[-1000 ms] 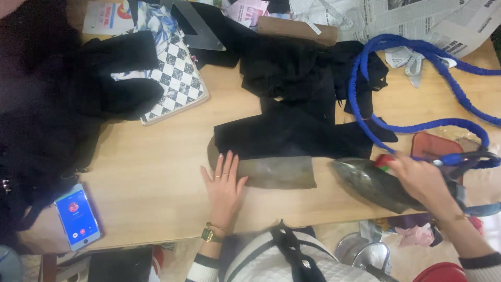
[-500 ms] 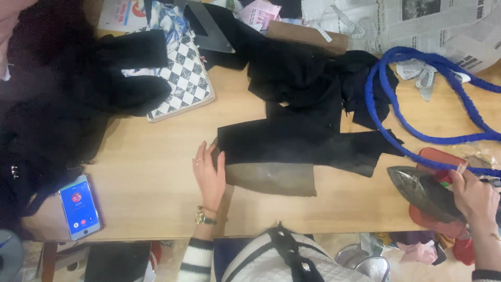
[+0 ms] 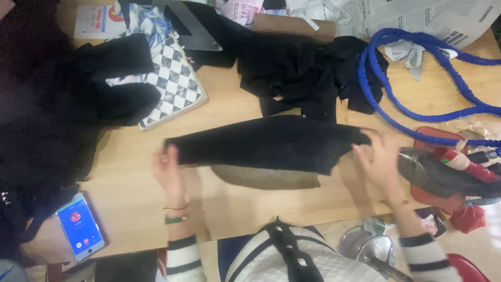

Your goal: The person irons a piece of patterned fabric and then a black garment on a wooden table. They use a steam iron to smooth the fabric, frequently adjusting the garment's position and folding it to reach different sections. A wooden block is also handled and placed on the table during the process.

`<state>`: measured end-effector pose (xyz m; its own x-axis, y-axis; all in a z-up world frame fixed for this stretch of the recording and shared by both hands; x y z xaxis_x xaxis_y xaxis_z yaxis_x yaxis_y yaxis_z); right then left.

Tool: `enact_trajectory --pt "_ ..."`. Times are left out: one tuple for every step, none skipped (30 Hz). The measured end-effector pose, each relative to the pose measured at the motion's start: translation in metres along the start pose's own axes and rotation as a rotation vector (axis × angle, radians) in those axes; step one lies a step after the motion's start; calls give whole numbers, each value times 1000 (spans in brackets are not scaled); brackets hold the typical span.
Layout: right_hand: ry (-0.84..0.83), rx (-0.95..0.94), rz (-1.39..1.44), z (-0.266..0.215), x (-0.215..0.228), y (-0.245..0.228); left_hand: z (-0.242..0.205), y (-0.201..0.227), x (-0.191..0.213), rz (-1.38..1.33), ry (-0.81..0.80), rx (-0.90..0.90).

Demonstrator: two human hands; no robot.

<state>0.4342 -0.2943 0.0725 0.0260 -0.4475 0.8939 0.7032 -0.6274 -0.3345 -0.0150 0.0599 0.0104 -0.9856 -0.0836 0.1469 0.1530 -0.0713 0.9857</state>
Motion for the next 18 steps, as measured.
enact_trajectory --pt "-6 3 -3 -6 -10 -14 6 5 8 1 2 6" --pt "-51 -113 202 -13 -20 -24 10 2 14 -298 51 187" --pt "-101 -225 410 -19 -33 -35 12 1 21 -596 109 365" --pt "-110 -219 410 -31 -30 -54 0 17 24 -595 120 368" --pt "-147 -353 528 -39 -31 -69 -10 30 17 -898 110 547" --pt "-186 -488 645 -48 -32 -85 -20 48 8 -1201 96 724" --pt "-189 -484 646 -57 -38 -78 -29 53 6 -1202 101 722" --pt "-195 -542 672 -66 -46 -68 -39 59 1 -1180 41 749" --pt "-202 -605 698 -79 -54 -59 -49 64 -3 -1153 -20 778" --pt "-206 -607 699 -90 -59 -52 -58 41 -3 -1149 -17 779" --pt "-265 -769 782 -101 -68 -41 -67 17 -7 -1097 -60 841" --pt "-326 -932 864 -114 -76 -30 -76 -6 -12 -1043 -102 902" --pt "-318 -928 867 -112 -74 -32 -77 -6 -13 -1047 -109 899" --pt "-401 -979 876 -112 -76 -35 -80 -8 -15 -972 -153 929" --pt "-492 -1037 876 -119 -75 -36 -88 -11 -12 -890 -190 966" --pt "-492 -1042 873 -115 -62 -55 -85 -15 -12 -888 -190 972" --pt "-536 -1081 794 -110 -50 -72 -80 -20 -13 -921 -160 956" --pt "-578 -1118 715 -105 -39 -90 -75 -24 -14 -953 -129 940"
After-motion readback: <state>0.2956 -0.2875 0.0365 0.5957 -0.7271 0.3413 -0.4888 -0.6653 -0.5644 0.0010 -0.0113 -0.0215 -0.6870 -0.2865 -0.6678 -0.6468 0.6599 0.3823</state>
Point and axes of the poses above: each hand's wrist, its own z-axis towards the middle knuckle, its own x-axis out of the back of the hand, y = z × x, the point moved 4 cm from there along z, towards the middle knuckle, and after that the axes turned 11 degrees about -x, right-handed, at the moved point
